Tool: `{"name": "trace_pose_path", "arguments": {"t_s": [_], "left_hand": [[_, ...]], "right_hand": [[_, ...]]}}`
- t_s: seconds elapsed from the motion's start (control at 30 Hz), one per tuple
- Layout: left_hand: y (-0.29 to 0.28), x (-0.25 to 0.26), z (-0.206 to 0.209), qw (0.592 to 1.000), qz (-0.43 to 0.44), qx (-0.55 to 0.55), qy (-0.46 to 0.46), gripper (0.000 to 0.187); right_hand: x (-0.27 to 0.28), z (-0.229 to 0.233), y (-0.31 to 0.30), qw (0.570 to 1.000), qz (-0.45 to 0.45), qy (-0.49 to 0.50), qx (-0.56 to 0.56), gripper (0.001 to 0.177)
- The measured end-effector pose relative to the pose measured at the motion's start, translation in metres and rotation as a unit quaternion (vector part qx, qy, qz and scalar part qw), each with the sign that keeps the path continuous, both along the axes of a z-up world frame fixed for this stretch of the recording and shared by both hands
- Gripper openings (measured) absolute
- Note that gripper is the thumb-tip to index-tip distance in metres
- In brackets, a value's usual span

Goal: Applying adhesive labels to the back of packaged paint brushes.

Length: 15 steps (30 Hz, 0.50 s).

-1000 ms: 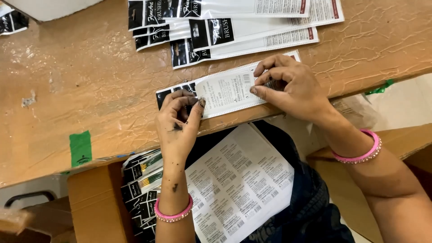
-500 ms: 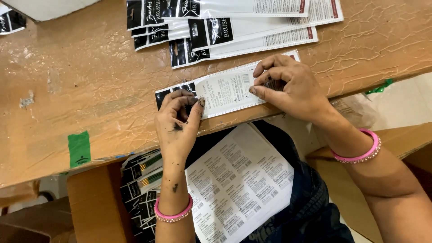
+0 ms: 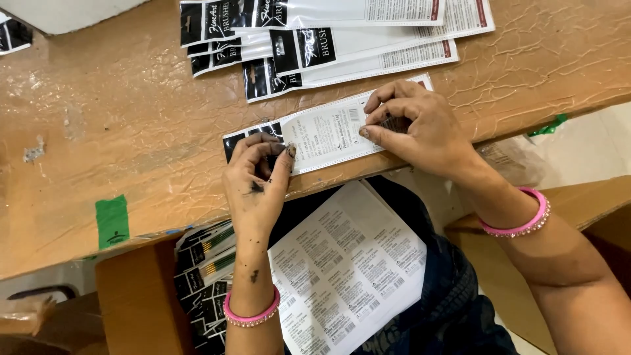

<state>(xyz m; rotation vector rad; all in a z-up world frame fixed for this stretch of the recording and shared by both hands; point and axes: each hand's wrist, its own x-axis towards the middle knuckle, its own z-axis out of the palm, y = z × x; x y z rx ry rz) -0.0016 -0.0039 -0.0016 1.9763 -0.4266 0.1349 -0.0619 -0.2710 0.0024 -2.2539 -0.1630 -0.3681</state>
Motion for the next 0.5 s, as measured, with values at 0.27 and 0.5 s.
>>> {"name": "trace_pose_path", "arguments": {"t_s": [0.27,0.5], "left_hand": [[-0.003,-0.003,0.002,0.999,0.007,0.022,-0.031,0.017],[-0.017,-0.007,0.009,0.992,0.047,0.085,-0.076,0.021]], "right_hand": [[-0.001,-0.001,0.004,1.000,-0.011,-0.013,-0.004,0.015],[0.004,-0.009,0.009,0.997,-0.031,-0.050,-0.045,0.019]]}}
